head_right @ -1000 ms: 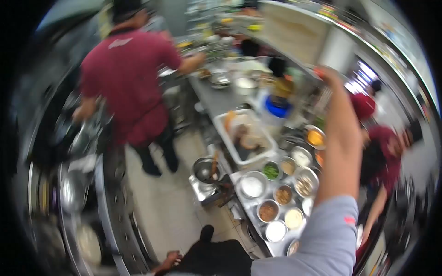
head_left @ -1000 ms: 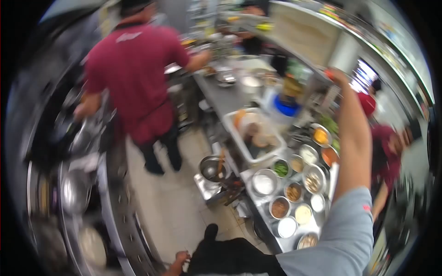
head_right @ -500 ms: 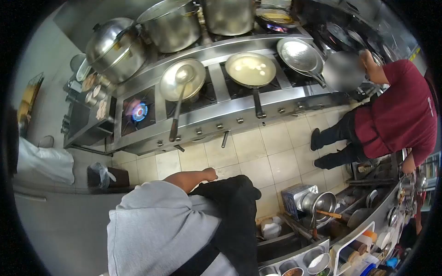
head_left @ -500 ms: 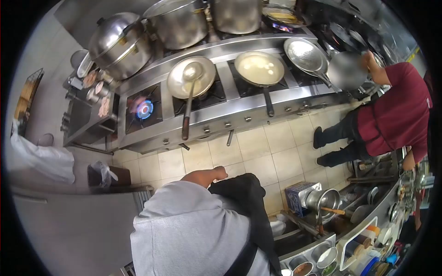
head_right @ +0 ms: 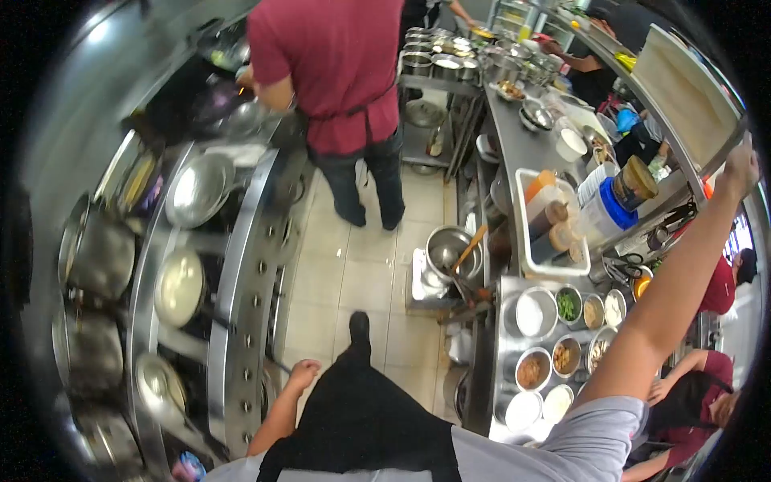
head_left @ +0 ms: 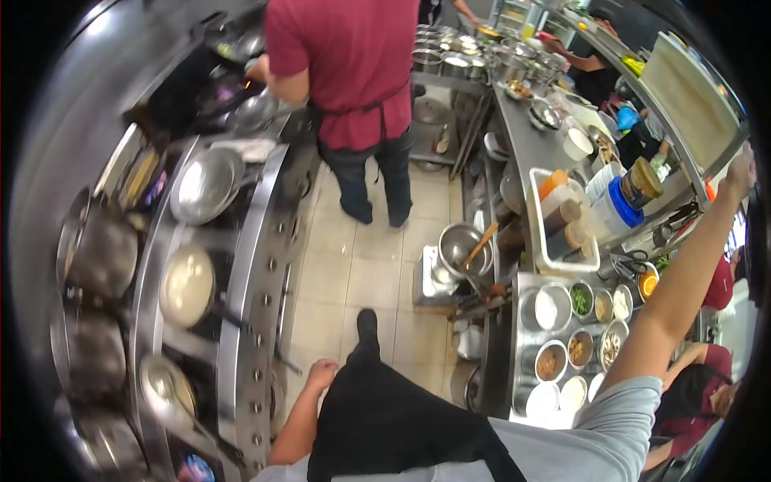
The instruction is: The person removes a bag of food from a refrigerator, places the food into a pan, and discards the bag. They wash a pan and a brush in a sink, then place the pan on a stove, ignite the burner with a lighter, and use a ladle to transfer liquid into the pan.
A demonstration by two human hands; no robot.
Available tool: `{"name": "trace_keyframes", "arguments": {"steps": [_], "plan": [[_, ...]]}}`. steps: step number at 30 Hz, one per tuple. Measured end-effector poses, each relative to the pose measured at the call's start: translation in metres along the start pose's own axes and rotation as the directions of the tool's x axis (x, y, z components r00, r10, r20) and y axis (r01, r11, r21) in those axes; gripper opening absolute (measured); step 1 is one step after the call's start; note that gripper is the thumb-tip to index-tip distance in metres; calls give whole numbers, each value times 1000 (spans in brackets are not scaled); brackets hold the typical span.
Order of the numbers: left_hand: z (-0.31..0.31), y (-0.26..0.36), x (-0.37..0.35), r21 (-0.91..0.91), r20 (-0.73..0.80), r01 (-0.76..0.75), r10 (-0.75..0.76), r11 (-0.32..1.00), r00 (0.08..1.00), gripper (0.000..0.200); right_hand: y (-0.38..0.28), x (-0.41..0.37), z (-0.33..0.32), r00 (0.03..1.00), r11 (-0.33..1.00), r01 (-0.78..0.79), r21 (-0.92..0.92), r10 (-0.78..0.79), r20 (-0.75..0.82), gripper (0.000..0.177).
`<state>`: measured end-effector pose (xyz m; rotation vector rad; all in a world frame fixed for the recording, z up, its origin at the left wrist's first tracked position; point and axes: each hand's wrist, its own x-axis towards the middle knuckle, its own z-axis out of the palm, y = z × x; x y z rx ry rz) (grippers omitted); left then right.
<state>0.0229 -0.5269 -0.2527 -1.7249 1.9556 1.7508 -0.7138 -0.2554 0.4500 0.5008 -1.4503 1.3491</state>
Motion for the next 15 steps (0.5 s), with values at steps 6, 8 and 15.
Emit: {"name": "trace_keyframes", "arguments": {"steps": [6, 8, 15], "plan": [[-24, 225, 83, -100, 242, -82, 104, 992, 965, 30, -155, -222, 74, 987, 865, -90, 493, 13, 158, 30], [-35, 290, 104, -53, 334, -161, 170, 986, 927, 32, -160, -312, 106, 935, 857, -199, 476, 20, 354, 23], [-37, 414, 204, -64, 371, -338, 337, 939, 865, 33, -70, -621, 86, -298, 763, -479, -434, 324, 898, 33]]}}
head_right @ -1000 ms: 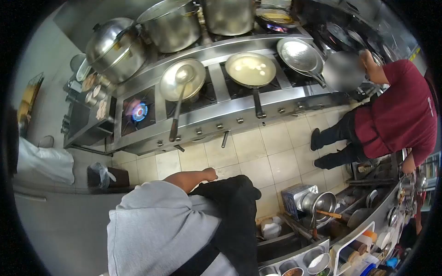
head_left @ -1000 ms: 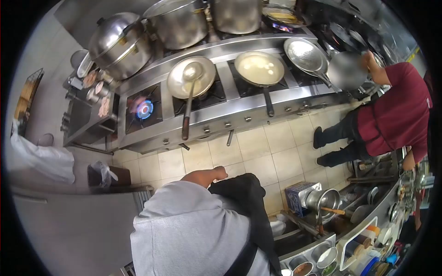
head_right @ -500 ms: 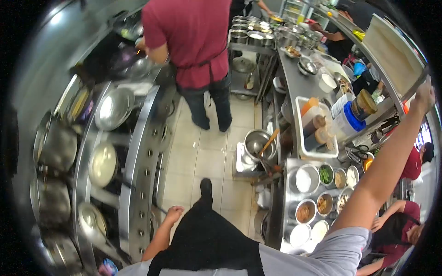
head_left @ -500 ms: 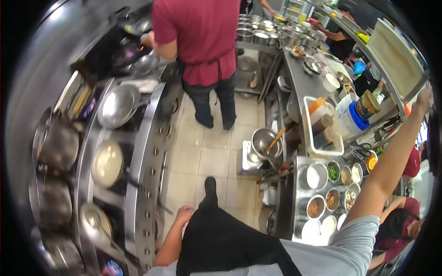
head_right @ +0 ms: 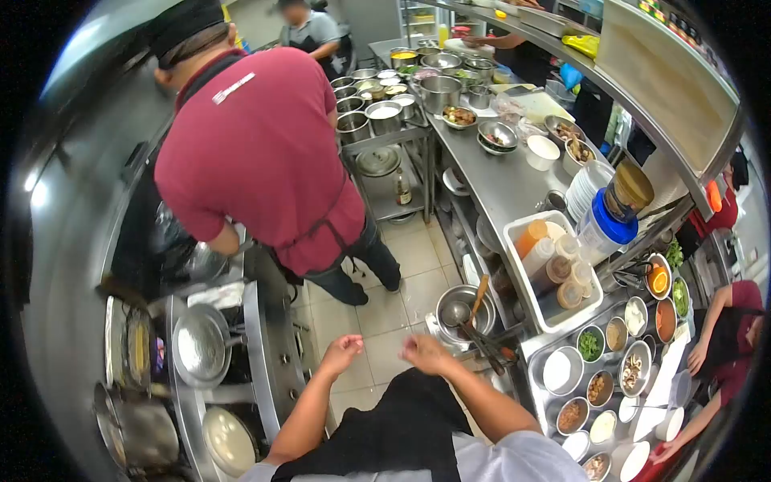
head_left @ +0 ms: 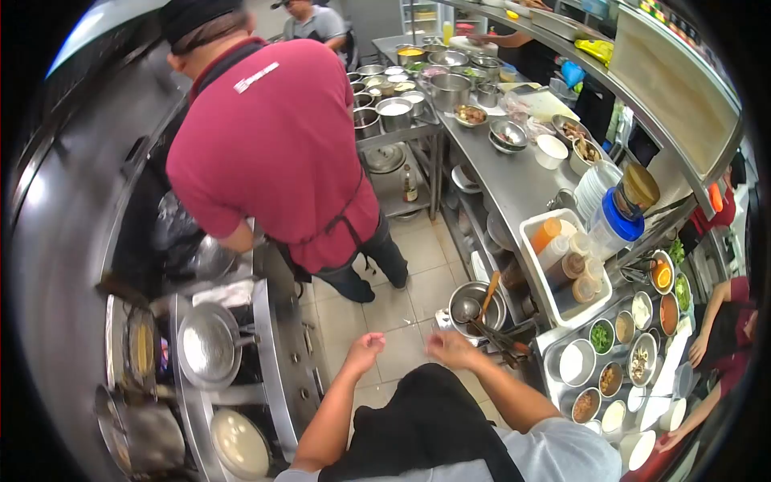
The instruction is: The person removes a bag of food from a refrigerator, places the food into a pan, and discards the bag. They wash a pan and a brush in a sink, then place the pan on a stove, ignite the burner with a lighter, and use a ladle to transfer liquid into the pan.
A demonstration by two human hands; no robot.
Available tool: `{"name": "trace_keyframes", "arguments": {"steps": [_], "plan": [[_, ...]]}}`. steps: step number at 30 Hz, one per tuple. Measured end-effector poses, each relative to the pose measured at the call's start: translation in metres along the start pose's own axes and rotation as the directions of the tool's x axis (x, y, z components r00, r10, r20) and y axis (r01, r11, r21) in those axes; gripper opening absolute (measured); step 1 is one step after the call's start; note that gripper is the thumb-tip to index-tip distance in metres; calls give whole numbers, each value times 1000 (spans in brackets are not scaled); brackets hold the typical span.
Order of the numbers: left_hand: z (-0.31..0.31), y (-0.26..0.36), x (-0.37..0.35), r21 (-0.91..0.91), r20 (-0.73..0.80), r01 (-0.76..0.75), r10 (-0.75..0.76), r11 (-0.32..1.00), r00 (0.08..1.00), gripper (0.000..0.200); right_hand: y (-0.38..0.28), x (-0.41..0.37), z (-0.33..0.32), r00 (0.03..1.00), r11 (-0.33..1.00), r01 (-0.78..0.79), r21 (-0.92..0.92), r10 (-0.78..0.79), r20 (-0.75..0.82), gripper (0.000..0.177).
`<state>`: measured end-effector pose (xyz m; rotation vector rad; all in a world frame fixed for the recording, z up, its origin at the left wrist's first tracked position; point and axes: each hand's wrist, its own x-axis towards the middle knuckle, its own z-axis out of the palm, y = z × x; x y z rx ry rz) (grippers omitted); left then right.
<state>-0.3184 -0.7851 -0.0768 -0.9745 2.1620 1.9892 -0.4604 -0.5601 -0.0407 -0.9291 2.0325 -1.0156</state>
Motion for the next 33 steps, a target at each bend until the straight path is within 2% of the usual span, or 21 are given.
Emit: {"name": "trace_keyframes", "arguments": {"steps": [1, 2, 3, 6, 11, 13, 14, 17, 18, 21, 23, 25, 27, 29, 30, 32, 33], "plan": [[-2, 0, 13, 72, 30, 58, -60, 996, 998, 32, 6, -1, 5, 988, 972, -151, 181, 143, 59, 36], [-2, 6, 21, 79, 54, 65, -70, 995, 996, 32, 14, -5, 7, 950, 886, -310, 345, 275, 147, 38], [-3, 13, 21, 52, 59, 118, -121, 992, 991, 32, 21, -8, 9, 944, 876, -330, 353, 296, 148, 38], [-11, 27, 42, 69, 74, 178, -183, 982, 980, 34, 49, 20, 1, 962, 959, -270, 82, 267, 47, 45], [-20, 68, 73, 141, 151, 257, -278, 956, 949, 37, 42, 82, -29, 971, 953, -239, 185, 237, 34, 47], [-26, 80, 95, 153, 187, 135, -163, 979, 969, 38, 29, 100, -43, 979, 965, -204, 168, 206, 5, 47], [-22, 104, 98, 78, 172, 134, -146, 988, 974, 39, 31, 111, -44, 990, 987, -120, 103, 127, -68, 45], [-24, 139, 128, 135, 235, 43, -74, 990, 969, 40, 22, 133, -59, 986, 986, -107, 126, 122, -116, 45], [-22, 157, 132, 120, 265, 29, -60, 992, 962, 39, 20, 141, -65, 980, 976, -177, 126, 186, -69, 45], [-25, 183, 165, 172, 358, -63, -2, 983, 934, 39, 14, 151, -79, 958, 966, -194, 171, 225, -180, 44], [-30, 197, 183, 195, 378, -127, 45, 973, 925, 38, 3, 152, -96, 944, 969, -212, 130, 238, -229, 45], [-34, 207, 193, 170, 380, -167, 92, 971, 920, 37, -4, 155, -111, 905, 949, -303, 89, 316, -285, 46], [-39, 208, 203, 174, 400, -164, 83, 971, 913, 36, -7, 159, -126, 875, 942, -320, 97, 334, -350, 46], [-40, 208, 212, 172, 417, -165, 80, 971, 905, 36, -7, 165, -143, 794, 964, -259, 68, 252, -553, 44], [-41, 208, 215, 163, 425, -142, 60, 976, 903, 38, -11, 166, -155, 791, 964, -257, 65, 249, -558, 44], [-48, 206, 218, 147, 433, -106, 32, 983, 901, 41, -27, 168, -178, 692, 954, -233, 191, 300, -656, 44], [-53, 207, 217, 137, 415, -104, 38, 985, 909, 41, -29, 173, -188, 674, 938, -226, 264, 346, -653, 42]]}}
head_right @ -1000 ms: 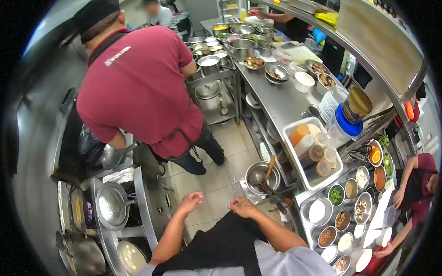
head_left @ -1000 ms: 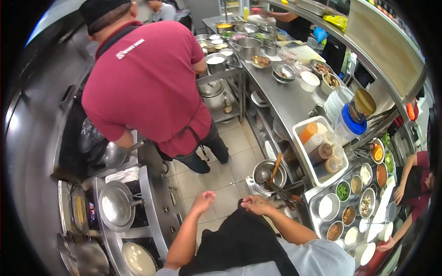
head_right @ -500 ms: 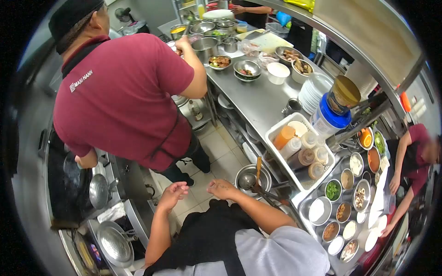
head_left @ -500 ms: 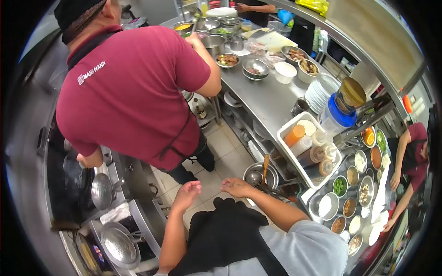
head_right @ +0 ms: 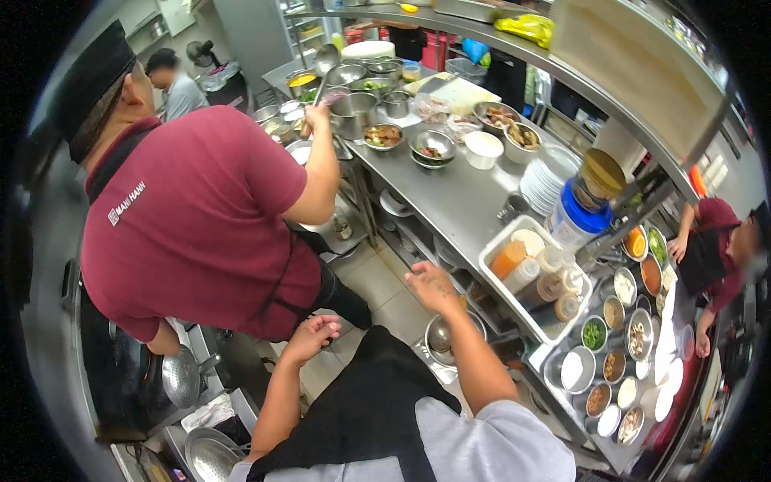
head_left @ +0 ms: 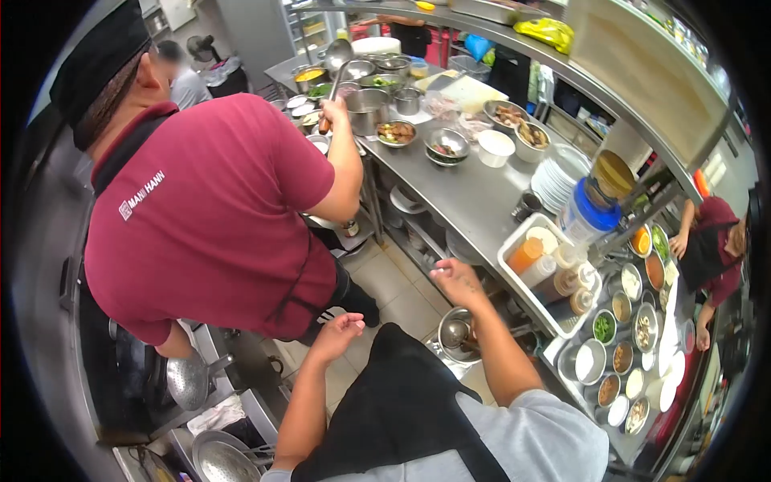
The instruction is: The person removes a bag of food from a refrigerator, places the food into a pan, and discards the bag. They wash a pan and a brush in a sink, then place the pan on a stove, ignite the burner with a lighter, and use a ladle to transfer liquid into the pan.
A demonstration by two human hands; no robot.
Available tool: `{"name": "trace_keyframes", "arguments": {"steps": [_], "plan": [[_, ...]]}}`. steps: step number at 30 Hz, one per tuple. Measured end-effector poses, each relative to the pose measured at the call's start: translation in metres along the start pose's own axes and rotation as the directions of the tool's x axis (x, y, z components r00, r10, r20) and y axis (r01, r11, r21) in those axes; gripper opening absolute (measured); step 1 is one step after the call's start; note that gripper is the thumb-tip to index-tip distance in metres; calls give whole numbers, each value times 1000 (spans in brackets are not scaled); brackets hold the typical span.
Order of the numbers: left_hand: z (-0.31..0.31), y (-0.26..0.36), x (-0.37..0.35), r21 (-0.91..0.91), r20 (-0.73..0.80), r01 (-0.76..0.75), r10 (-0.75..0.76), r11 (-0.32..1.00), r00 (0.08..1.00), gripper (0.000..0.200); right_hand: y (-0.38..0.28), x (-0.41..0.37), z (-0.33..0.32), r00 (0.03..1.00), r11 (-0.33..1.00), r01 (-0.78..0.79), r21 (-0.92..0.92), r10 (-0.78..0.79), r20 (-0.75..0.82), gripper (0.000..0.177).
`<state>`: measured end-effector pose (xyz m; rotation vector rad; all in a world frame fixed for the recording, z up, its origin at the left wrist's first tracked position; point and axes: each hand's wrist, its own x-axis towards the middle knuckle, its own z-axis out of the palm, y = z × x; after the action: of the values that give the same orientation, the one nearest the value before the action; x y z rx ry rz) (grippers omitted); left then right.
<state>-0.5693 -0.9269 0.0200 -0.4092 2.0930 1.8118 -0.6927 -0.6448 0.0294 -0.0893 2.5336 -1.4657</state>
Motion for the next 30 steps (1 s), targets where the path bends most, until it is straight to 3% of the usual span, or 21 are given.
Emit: {"name": "trace_keyframes", "arguments": {"steps": [2, 5, 8, 12, 15, 16, 19, 21, 22, 24, 25, 26, 28, 29, 30], "plan": [[-10, 2, -5, 9, 7, 25, -26, 1000, 1000, 41, 21, 40, 0, 998, 998, 47, 48, -45, -35, 40], [-35, -22, 1, -20, -37, 10, -10, 1000, 999, 40, -26, 78, -16, 1000, 929, 7, 370, -10, 6, 34], [-55, -30, 14, 5, -89, 38, -37, 999, 995, 41, -76, 145, -28, 988, 924, 151, 352, -143, -50, 35], [-80, -34, 55, 59, -131, 94, -85, 994, 988, 39, -173, 250, -31, 946, 937, 322, 139, -310, -100, 43], [-102, -32, 113, 18, -133, 151, -148, 988, 980, 39, -216, 385, -10, 923, 921, 383, 75, -379, -62, 48], [-107, -31, 133, 27, -145, 197, -191, 980, 971, 40, -228, 438, 0, 854, 857, 498, -134, -512, -97, 54], [-123, -26, 186, 100, -253, 275, -243, 956, 936, 40, -263, 581, 37, 865, 837, 479, -263, -501, -19, 57], [-128, -41, 209, 112, -366, 315, -256, 942, 895, 41, -267, 685, 74, 823, 706, 544, -453, -555, 121, 57], [-131, -43, 215, 111, -426, 344, -268, 932, 864, 42, -270, 727, 89, 823, 710, 549, -440, -551, 137, 57], [-139, -69, 219, -2, -443, 388, -349, 922, 826, 42, -273, 797, 118, 861, 577, 483, -658, -451, 236, 54], [-142, -74, 220, -70, -466, 467, -443, 881, 766, 43, -278, 822, 126, 900, 560, 436, -705, -274, 339, 58], [-142, -79, 216, -143, -478, 541, -536, 829, 696, 44, -274, 837, 136, 893, 555, 451, -699, -265, 365, 58], [-142, -116, 198, -218, -495, 567, -591, 794, 638, 45, -267, 865, 155, 888, 364, 460, -810, -173, 426, 62], [-139, -125, 195, -270, -507, 579, -625, 769, 593, 47, -276, 871, 159, 817, 368, 529, -765, 25, 576, 67], [-136, -108, 196, -315, -517, 609, -669, 728, 534, 38, -274, 885, 166, 721, 373, 614, -695, 92, 687, 71]]}}
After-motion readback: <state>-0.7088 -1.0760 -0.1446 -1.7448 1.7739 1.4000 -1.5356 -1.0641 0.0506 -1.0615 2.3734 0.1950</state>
